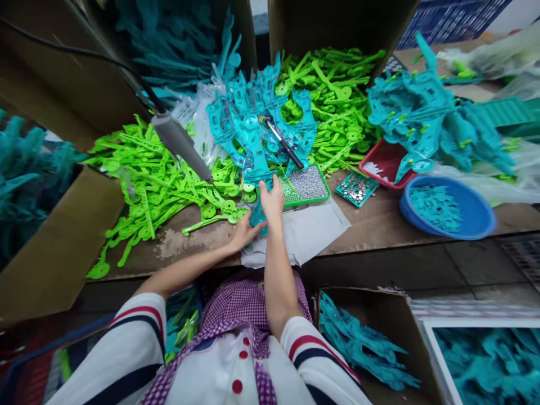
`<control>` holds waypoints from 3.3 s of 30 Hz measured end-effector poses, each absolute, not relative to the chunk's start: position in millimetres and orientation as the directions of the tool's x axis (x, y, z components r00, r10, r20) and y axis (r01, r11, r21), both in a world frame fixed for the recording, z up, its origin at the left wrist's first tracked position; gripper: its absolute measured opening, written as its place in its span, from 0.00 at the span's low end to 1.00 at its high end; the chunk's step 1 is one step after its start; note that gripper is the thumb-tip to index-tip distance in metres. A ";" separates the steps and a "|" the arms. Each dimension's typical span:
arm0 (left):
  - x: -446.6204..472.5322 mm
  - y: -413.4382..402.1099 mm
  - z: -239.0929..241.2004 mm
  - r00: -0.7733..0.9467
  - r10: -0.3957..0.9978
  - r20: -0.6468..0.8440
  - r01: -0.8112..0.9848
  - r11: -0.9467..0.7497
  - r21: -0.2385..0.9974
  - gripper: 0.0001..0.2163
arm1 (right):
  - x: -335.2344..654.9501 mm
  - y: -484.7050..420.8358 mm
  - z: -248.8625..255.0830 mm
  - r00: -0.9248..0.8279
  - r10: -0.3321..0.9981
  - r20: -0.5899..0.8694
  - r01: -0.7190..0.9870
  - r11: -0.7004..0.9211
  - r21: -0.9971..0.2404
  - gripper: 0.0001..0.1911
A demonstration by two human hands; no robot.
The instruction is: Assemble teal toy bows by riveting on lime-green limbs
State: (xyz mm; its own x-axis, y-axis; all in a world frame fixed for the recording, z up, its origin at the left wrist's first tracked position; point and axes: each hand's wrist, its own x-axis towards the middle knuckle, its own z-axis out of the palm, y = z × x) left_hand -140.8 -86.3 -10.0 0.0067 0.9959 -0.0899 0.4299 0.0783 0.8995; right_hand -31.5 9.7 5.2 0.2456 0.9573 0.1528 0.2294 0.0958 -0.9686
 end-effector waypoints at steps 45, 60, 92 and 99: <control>-129.3 -90.9 -23.8 0.001 0.999 -0.034 0.640 0.025 0.768 0.18 | 27.1 -52.2 19.1 -0.261 0.822 0.506 0.586 0.552 -0.594 0.12; -129.8 -90.3 -21.2 0.001 0.997 -0.083 0.621 0.065 0.781 0.18 | 38.3 -46.7 20.1 -0.022 0.898 0.440 0.496 0.392 -0.775 0.12; -127.7 -88.6 -19.0 0.010 0.997 -0.079 0.671 0.052 0.740 0.19 | 37.3 -34.6 11.2 -0.331 0.781 0.530 0.623 0.602 -0.498 0.12; -129.4 -87.6 -28.2 -0.002 0.999 -0.048 0.655 0.037 0.755 0.17 | 27.2 -54.9 -14.0 -0.320 0.840 0.437 0.800 0.487 -0.350 0.18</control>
